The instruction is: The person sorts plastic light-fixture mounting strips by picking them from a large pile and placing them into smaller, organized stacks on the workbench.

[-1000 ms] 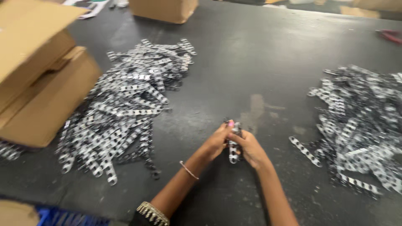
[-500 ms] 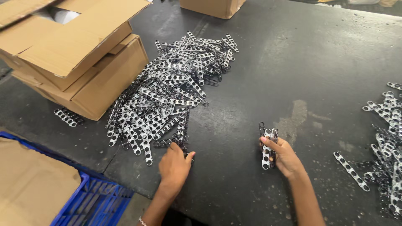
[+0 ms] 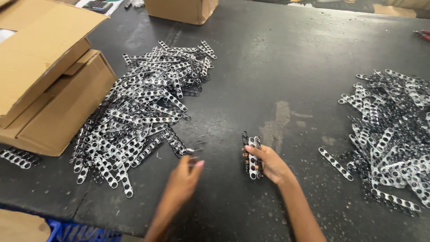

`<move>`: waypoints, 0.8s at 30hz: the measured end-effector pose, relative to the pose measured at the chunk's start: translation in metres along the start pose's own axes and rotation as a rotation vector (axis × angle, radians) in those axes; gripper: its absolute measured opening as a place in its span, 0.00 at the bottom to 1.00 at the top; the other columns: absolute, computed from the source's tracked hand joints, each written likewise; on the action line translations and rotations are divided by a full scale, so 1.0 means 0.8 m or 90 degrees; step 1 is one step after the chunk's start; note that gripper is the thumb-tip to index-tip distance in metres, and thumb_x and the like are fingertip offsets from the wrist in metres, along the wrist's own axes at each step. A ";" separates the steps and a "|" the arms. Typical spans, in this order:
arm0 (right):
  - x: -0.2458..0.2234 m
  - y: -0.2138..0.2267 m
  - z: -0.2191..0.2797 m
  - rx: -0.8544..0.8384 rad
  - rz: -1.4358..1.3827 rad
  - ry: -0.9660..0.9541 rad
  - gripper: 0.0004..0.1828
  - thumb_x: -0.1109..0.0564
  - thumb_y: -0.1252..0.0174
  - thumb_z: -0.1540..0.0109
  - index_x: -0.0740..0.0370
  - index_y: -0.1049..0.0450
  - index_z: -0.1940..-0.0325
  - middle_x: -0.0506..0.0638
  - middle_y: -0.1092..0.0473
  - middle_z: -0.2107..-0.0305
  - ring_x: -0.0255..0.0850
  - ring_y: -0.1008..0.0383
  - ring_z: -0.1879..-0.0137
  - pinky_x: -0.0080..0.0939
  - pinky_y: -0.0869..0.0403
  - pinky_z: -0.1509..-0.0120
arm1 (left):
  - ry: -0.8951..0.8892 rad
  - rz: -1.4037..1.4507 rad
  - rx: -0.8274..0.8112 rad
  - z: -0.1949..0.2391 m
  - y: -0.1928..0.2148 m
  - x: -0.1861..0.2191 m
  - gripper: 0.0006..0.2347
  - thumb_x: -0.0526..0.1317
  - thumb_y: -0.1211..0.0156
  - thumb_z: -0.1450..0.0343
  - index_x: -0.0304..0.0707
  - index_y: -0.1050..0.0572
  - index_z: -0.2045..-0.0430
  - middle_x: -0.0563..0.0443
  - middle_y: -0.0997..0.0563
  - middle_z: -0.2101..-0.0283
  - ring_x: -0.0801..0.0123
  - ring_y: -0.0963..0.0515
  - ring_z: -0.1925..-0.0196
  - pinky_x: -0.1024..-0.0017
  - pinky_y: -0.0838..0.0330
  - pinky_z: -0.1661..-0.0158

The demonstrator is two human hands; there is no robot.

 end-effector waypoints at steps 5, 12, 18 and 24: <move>0.002 0.003 -0.003 -0.024 -0.016 0.028 0.12 0.48 0.34 0.39 0.58 0.23 0.63 0.42 0.25 0.74 0.29 0.28 0.73 0.32 0.29 0.70 | -0.035 0.085 -0.180 -0.053 -0.134 0.012 0.22 0.58 0.43 0.28 0.33 0.24 0.59 0.49 0.22 0.71 0.67 0.23 0.69 0.68 0.31 0.67; -0.006 0.021 -0.005 0.018 -0.067 0.054 0.12 0.48 0.34 0.39 0.58 0.23 0.61 0.41 0.26 0.74 0.27 0.30 0.74 0.30 0.30 0.70 | 0.179 0.504 -0.493 -0.074 -0.167 0.024 0.20 0.61 0.45 0.28 0.45 0.29 0.74 0.68 0.42 0.85 0.86 0.44 0.86 0.82 0.52 0.84; -0.010 0.015 -0.001 0.021 -0.131 0.084 0.12 0.49 0.36 0.37 0.60 0.25 0.60 0.44 0.26 0.73 0.30 0.27 0.71 0.33 0.27 0.65 | 0.045 0.171 -0.360 -0.063 -0.187 0.038 0.19 0.59 0.36 0.33 0.41 0.25 0.76 0.65 0.34 0.82 0.84 0.39 0.82 0.79 0.46 0.81; -0.023 0.013 0.008 0.017 -0.115 0.104 0.19 0.49 0.37 0.38 0.66 0.21 0.50 0.44 0.25 0.70 0.29 0.27 0.67 0.31 0.27 0.62 | 0.049 0.223 -0.353 -0.066 -0.181 0.040 0.15 0.54 0.32 0.33 0.42 0.21 0.74 0.65 0.31 0.81 0.83 0.38 0.81 0.80 0.45 0.79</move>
Point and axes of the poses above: each hand's wrist, its own z-axis away from the middle knuckle, its own y-axis out of the back of the hand, x = y × z, the point moved 5 cm from there along -z, towards the middle knuckle
